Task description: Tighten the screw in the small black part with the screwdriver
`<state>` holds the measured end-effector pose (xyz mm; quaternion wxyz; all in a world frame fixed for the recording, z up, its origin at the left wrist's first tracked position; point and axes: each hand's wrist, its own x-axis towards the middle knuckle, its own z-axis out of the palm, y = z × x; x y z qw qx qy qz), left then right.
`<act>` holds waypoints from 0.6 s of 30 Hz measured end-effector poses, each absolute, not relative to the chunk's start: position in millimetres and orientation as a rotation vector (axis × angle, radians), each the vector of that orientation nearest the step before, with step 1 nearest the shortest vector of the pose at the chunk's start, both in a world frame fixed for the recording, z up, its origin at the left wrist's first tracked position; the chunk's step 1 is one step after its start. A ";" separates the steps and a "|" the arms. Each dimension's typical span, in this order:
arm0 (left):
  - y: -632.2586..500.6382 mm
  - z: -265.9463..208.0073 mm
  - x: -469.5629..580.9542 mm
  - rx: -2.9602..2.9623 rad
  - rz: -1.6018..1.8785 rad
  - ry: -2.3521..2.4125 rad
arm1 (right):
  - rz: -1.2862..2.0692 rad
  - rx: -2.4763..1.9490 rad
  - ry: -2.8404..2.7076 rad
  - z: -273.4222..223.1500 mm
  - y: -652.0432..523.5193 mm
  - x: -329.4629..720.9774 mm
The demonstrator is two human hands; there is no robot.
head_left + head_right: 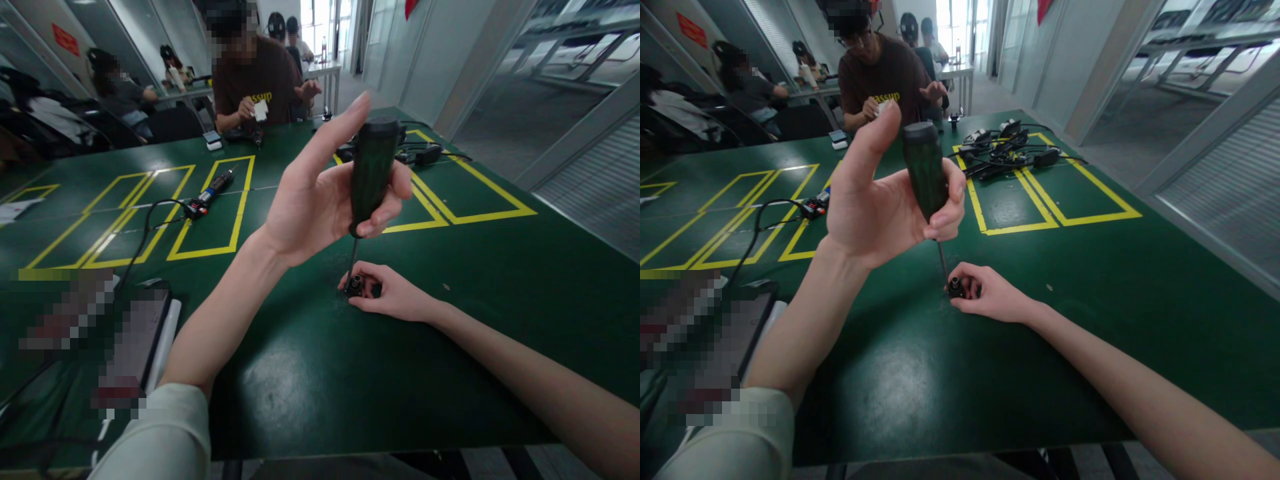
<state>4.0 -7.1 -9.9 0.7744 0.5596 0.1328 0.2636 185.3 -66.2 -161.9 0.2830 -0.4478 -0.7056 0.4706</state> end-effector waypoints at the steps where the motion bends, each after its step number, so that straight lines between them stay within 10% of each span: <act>1: -6.7 -10.1 3.9 1.217 0.569 0.279 | 1.260 -1.197 -1.886 -162.1 -66.3 185.5; 18: -10.0 -6.8 3.3 1.254 0.566 0.301 | 1.249 -1.198 -1.891 -164.8 -66.0 185.7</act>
